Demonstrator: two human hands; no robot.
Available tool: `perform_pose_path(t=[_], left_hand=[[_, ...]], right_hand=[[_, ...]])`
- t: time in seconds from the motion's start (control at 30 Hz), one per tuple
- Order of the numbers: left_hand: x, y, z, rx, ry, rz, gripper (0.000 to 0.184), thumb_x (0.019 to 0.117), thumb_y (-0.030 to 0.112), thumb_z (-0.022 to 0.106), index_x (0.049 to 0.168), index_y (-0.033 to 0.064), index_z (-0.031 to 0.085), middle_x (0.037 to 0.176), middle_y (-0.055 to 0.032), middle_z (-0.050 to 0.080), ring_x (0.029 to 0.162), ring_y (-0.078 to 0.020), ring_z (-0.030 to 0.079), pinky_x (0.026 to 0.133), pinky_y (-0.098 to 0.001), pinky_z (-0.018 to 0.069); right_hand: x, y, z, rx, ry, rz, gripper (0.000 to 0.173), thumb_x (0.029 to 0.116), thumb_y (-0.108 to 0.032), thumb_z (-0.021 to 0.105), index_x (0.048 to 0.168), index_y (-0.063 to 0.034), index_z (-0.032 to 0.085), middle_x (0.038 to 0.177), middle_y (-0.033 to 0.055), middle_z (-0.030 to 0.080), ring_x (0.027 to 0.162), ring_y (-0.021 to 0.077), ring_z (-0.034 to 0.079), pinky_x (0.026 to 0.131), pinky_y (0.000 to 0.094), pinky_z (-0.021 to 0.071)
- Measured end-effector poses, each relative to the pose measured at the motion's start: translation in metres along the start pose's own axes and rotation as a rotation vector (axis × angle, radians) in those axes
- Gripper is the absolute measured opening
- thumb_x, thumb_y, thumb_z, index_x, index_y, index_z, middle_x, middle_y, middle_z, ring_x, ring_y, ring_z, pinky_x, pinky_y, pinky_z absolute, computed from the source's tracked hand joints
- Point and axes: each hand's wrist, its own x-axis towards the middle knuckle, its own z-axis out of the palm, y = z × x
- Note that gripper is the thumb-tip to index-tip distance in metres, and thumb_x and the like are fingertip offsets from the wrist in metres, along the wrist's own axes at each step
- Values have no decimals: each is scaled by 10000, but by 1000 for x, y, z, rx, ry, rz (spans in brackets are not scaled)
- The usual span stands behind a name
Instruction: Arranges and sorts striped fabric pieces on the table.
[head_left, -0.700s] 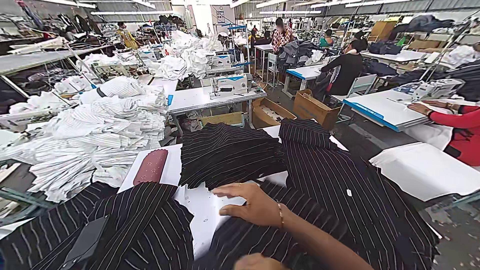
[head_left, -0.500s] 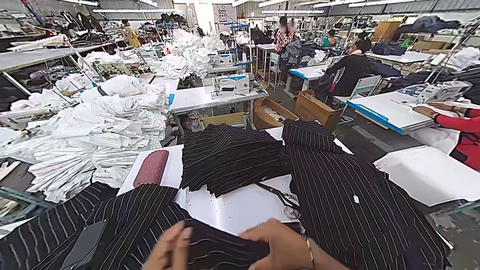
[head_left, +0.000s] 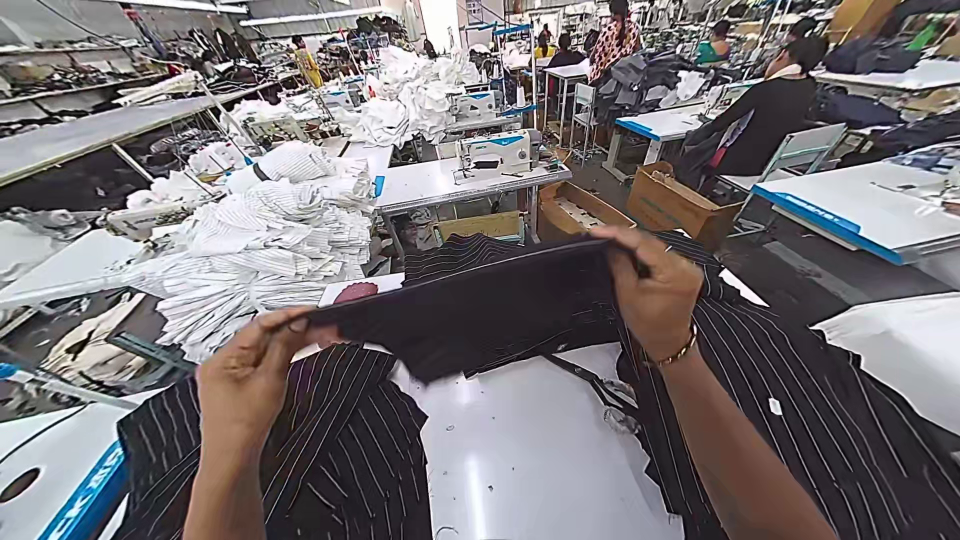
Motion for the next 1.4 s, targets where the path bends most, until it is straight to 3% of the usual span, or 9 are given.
perform_pose_path(t=[0.1, 0.2, 0.33, 0.43, 0.57, 0.8, 1.07, 1.27, 1.4], left_hand=[[43, -13, 17, -116, 116, 320, 188, 1047, 233, 567, 1168, 217, 710, 1239, 82, 716, 1196, -134, 662, 1061, -367, 526], [57, -54, 47, -85, 181, 374, 220, 1037, 78, 498, 1058, 90, 717, 1284, -8, 696, 1286, -173, 606, 1120, -414, 474], [16, -134, 103, 56, 86, 31, 280, 1007, -3, 429, 1001, -143, 671, 1194, -239, 701, 1226, -277, 645, 1090, -431, 485], [-47, -164, 132, 238, -54, -324, 321, 1045, 29, 425, 1217, -139, 638, 1295, -296, 645, 1269, -389, 606, 1115, -513, 435], [-150, -176, 155, 251, -49, -527, 448, 1028, 65, 504, 1433, -123, 474, 1475, -330, 489, 1399, -448, 468, 1184, -547, 341], [-221, -147, 154, 474, -392, -342, 495, 1028, 228, 450, 1402, -82, 546, 1479, -295, 511, 1428, -484, 425, 1190, -674, 217], [-214, -165, 163, 526, -335, -284, 485, 1037, 269, 415, 1355, -43, 607, 1461, -275, 541, 1412, -464, 458, 1174, -653, 265], [-216, -168, 159, 485, -314, -264, 422, 1028, 209, 445, 1277, -57, 659, 1427, -285, 565, 1385, -475, 483, 1173, -631, 297], [-218, -168, 158, 449, -286, -250, 392, 1026, 177, 454, 1235, -61, 684, 1396, -288, 589, 1368, -480, 500, 1170, -622, 316]], right_hand=[[36, 12, 8, 41, 162, -143, 163, 989, 7, 602, 1064, 25, 745, 1129, 140, 750, 1141, 178, 701, 1023, 332, 558], [29, 61, 35, -33, 96, -80, 197, 973, 30, 593, 1045, 0, 774, 1121, 145, 760, 1117, 234, 717, 1001, 386, 568], [-43, 123, 60, -270, -421, 353, 314, 1024, -7, 497, 1170, -90, 762, 1194, 132, 743, 1086, 337, 713, 948, 560, 545], [-107, 141, 64, -330, -811, 621, 419, 1085, -103, 359, 1376, -141, 658, 1387, 110, 656, 1277, 308, 626, 1094, 510, 465], [-193, 111, 38, -213, -607, 656, 367, 1037, -36, 440, 1301, -38, 694, 1426, 155, 619, 1329, 292, 593, 1134, 440, 458], [-264, 71, -61, -516, -277, 705, 251, 953, -37, 601, 1136, -40, 773, 1238, 150, 725, 1160, 360, 682, 1013, 518, 529], [-274, 51, -89, -739, -566, 1113, 673, 882, -353, 761, 1462, -86, 549, 1567, 176, 441, 1398, 409, 451, 1053, 612, 403], [-247, 49, -91, -681, -708, 1291, 379, 1031, -266, 535, 1343, -80, 643, 1368, 169, 623, 1211, 330, 632, 1011, 504, 499], [-237, 53, -116, -597, -478, 1208, 335, 1085, -187, 464, 1284, 5, 652, 1149, 226, 716, 1087, 368, 694, 984, 534, 514]])
